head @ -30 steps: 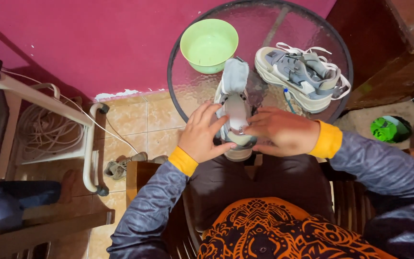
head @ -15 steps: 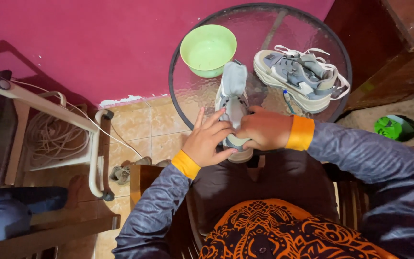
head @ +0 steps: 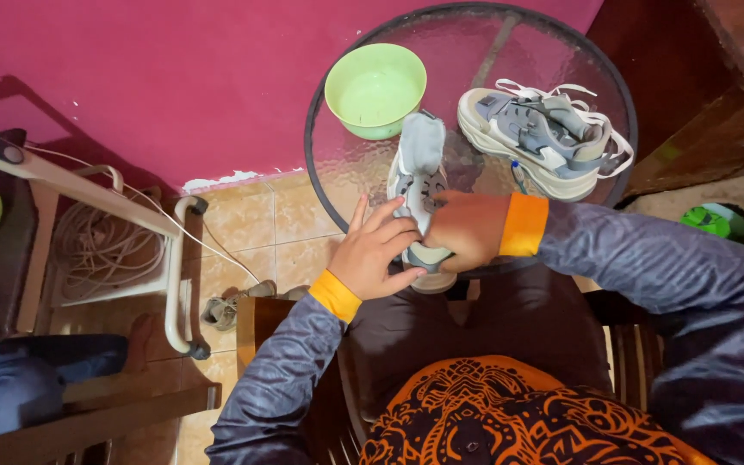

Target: Cleaning shoe insoles using a toothbrush and a bowl of water at a table.

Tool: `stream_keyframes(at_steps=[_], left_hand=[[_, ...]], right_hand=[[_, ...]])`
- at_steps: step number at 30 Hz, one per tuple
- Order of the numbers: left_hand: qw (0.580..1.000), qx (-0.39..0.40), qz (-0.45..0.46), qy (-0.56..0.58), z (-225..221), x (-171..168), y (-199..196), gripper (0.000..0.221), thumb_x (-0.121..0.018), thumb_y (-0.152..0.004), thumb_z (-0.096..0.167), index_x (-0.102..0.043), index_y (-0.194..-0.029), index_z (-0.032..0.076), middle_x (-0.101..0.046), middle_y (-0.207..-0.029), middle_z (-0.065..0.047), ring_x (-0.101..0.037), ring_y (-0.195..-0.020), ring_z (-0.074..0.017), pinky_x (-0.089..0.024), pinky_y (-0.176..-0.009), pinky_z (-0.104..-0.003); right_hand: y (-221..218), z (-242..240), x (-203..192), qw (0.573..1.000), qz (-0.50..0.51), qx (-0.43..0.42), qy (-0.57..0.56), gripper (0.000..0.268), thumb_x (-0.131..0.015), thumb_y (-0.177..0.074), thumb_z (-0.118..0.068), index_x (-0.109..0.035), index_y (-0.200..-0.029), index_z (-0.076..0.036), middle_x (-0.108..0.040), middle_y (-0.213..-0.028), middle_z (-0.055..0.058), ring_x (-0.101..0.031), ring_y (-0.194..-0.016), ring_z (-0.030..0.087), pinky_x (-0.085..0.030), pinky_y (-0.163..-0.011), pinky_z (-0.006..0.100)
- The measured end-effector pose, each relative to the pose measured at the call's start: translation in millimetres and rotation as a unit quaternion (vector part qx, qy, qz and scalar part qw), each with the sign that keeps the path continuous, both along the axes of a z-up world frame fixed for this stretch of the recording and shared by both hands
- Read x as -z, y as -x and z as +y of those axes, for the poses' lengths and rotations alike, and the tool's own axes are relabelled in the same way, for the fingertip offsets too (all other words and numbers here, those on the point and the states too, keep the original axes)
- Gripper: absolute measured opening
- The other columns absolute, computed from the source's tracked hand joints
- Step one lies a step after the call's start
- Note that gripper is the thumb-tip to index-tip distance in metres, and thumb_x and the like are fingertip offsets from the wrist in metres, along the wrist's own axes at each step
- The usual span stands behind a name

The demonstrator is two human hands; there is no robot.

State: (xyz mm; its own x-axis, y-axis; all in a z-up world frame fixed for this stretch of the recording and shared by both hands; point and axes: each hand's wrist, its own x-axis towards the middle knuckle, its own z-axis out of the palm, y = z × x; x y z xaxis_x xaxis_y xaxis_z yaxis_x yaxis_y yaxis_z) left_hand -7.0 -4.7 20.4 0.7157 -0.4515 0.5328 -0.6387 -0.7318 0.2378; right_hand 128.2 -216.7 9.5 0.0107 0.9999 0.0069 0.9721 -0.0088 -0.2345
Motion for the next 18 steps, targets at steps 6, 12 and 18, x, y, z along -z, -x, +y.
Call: stream_keyframes(at_steps=[6,12,18], left_hand=[[1.0,-0.002,-0.003,-0.007,0.8,-1.0,0.5,0.047,-0.067,-0.089,0.058,-0.068,-0.11,0.016,-0.065,-0.119,-0.002,-0.045,-0.14,-0.0352,-0.011,-0.118,-0.071],[1.0,-0.004,-0.016,-0.024,1.7,0.1,2.1,0.05,-0.064,-0.089,0.059,-0.067,-0.114,0.016,-0.064,-0.123,-0.003,-0.045,-0.141,-0.0367,-0.01,-0.118,-0.071],[1.0,-0.005,-0.015,-0.02,1.9,4.9,-0.5,0.051,-0.065,-0.089,0.06,-0.067,-0.114,0.015,-0.065,-0.122,-0.004,-0.045,-0.14,-0.0375,-0.01,-0.117,-0.073]], right_hand=[[23.5,3.3,-58.2,0.988,-0.152,0.039,-0.003,0.056,-0.077,-0.07,-0.068,-0.077,-0.072,-0.011,-0.071,-0.066,0.007,-0.067,-0.075,0.026,-0.023,-0.117,0.073],[23.6,0.0,-40.6,0.981,-0.189,0.038,0.015,0.065,-0.074,-0.071,-0.074,-0.076,-0.074,-0.009,-0.073,-0.07,0.008,-0.069,-0.077,0.027,-0.024,-0.115,0.076],[-3.2,2.0,-7.4,0.994,-0.11,-0.011,0.025,0.075,-0.063,-0.077,-0.084,-0.074,-0.075,-0.009,-0.07,-0.074,0.008,-0.067,-0.081,0.029,-0.034,-0.104,0.079]])
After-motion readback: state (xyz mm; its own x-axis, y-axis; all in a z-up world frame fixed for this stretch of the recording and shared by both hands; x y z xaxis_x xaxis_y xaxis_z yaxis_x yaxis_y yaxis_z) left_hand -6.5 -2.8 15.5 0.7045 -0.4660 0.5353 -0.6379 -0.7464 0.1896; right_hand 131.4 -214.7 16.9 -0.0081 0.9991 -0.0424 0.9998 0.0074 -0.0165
